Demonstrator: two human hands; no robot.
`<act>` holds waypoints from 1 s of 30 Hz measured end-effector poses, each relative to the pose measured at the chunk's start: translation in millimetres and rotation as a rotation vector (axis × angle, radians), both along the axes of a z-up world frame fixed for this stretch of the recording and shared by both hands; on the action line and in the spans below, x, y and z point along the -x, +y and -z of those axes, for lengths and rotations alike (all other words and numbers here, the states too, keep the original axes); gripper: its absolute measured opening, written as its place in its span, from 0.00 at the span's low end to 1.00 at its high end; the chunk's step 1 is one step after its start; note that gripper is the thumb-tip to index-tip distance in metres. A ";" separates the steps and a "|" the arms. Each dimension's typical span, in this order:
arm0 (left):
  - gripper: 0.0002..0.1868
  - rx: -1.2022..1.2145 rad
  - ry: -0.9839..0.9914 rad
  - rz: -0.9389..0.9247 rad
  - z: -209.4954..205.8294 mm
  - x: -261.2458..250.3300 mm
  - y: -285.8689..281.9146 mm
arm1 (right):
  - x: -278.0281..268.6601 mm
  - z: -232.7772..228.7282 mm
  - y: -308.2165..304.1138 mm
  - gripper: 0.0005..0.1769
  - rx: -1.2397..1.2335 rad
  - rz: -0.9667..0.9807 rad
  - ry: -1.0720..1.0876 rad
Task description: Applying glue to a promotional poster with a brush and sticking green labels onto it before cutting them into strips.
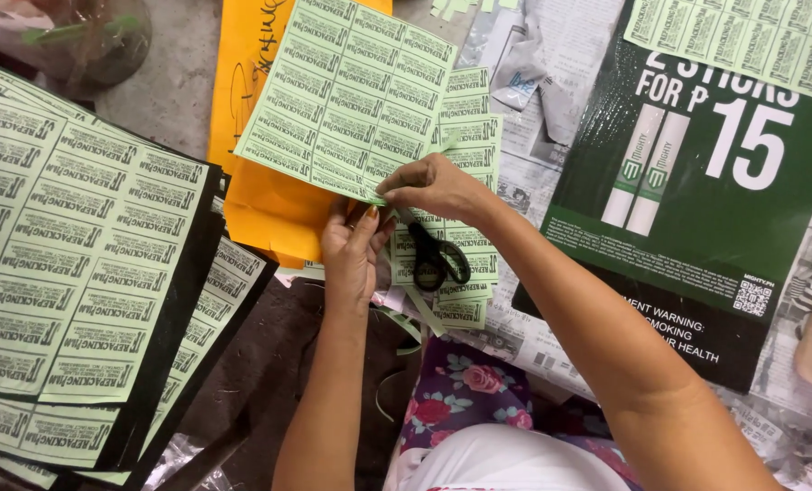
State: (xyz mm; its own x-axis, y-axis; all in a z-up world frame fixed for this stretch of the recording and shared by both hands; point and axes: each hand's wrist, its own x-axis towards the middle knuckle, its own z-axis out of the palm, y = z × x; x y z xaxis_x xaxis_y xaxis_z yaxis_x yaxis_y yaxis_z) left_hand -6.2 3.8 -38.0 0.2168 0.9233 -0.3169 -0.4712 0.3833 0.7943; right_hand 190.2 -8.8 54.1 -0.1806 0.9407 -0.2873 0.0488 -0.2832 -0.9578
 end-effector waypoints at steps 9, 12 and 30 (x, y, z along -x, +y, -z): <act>0.21 -0.016 0.031 -0.019 -2.6 -4.2 -2.9 | 3.7 3.1 0.7 0.15 -0.030 0.012 -0.001; 0.22 -0.009 0.047 -0.023 9.1 -2.1 0.2 | 10.1 1.2 -2.4 0.13 -0.050 0.038 -0.047; 0.17 0.054 0.040 -0.059 -49.0 -4.9 -21.3 | 26.8 -1.2 -8.8 0.14 -0.227 0.012 -0.437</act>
State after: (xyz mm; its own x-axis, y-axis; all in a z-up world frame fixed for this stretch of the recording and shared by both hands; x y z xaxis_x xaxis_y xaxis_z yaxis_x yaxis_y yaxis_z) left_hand -1.4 -17.5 11.0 0.1490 0.9154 -0.3740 -0.4625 0.3988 0.7918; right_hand 163.5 -17.6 55.3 -0.0778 0.9896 -0.1210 0.4576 -0.0724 -0.8862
